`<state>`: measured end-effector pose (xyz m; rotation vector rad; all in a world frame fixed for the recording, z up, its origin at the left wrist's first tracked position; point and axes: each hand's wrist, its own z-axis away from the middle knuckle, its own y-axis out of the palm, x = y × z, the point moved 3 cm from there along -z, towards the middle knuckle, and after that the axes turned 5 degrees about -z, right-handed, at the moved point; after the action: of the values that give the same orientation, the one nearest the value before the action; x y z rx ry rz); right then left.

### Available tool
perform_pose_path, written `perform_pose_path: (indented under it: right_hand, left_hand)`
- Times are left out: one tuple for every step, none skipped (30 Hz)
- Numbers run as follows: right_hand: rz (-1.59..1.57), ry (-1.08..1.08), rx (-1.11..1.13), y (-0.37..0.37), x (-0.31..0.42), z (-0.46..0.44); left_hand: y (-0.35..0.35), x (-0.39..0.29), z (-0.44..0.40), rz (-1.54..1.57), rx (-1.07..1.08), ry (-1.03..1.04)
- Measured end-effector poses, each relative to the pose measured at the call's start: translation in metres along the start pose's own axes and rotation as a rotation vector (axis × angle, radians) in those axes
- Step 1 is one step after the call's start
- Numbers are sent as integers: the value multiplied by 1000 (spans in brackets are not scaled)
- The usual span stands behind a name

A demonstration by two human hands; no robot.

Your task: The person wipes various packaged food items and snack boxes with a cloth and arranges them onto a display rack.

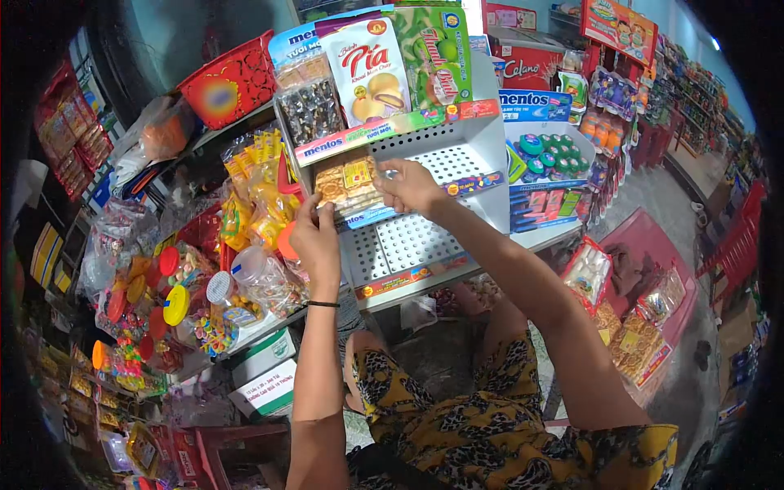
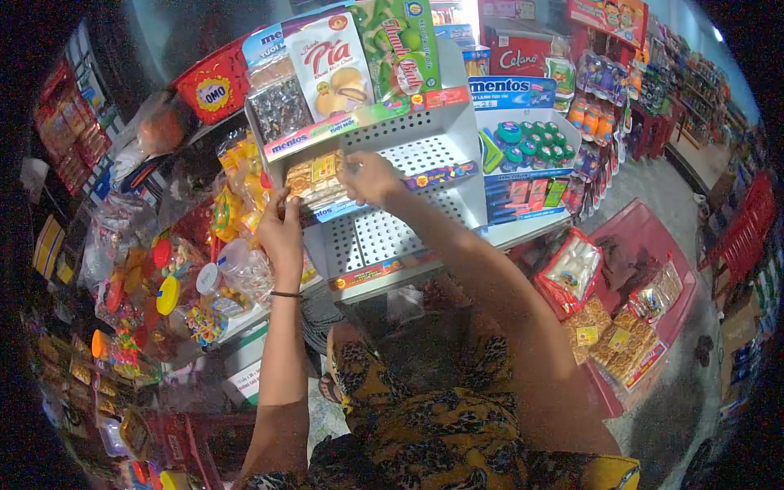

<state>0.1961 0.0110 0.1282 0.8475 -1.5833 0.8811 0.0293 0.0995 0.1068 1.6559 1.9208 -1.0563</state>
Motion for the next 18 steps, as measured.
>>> perform_pose_path:
  right_hand:
    - [49, -10, -35, 0, 0, 1]
    - [47, -7, -37, 1, -1, 0]
    - [28, -26, -60, 1, -2, 0]
    - [7, -44, -84, 2, -2, 0]
    - [3, -43, -89, 2, -2, 1]
    - [52, -62, -96, 2, -1, 2]
    - [101, -80, -105, 3, 0, 4]
    - [148, -98, -115, 3, 1, 6]
    - [131, -111, -126, 4, -6, 5]
    - [152, -110, -92, 5, -7, 7]
    - [175, -101, -72, 3, -9, 10]
    - [179, -110, -54, 2, -11, 13]
    - [247, -138, -34, 1, -13, 17]
    - [315, -158, -25, -3, -18, 24]
    - [334, -305, -125, -7, -24, 33]
    - [369, -446, -220, -10, -34, 47]
    - [430, -518, -270, -18, -38, 64]
    - [428, -412, -239, -32, -37, 89]
  left_hand:
    - [1, 1, 0, 0, -7, 11]
    - [2, 3, 0, -1, -4, 11]
    - [4, 5, -2, 10, 3, -10]
    - [4, 4, -3, 21, 10, -29]
    - [4, 2, -2, 20, 15, -27]
    - [4, 0, -2, 22, 14, -45]
    - [3, -1, -1, 23, 14, -62]
    - [4, -1, 1, 21, 23, -58]
    - [4, 0, 1, 9, -15, 14]
    - [4, 0, 1, 4, -48, 87]
    - [1, 0, -1, -216, -4, 43]
    - [2, 4, -1, -287, -15, 85]
    - [1, 3, 0, -272, -7, 132]
    - [0, 1, 1, -257, 1, 179]
    - [0, 7, 0, -344, 37, 200]
    - [-1, 2, 5, -430, 58, 186]
    - [-2, -8, 11, -521, 70, 175]
    - [-2, -21, 23, -318, 90, 219]
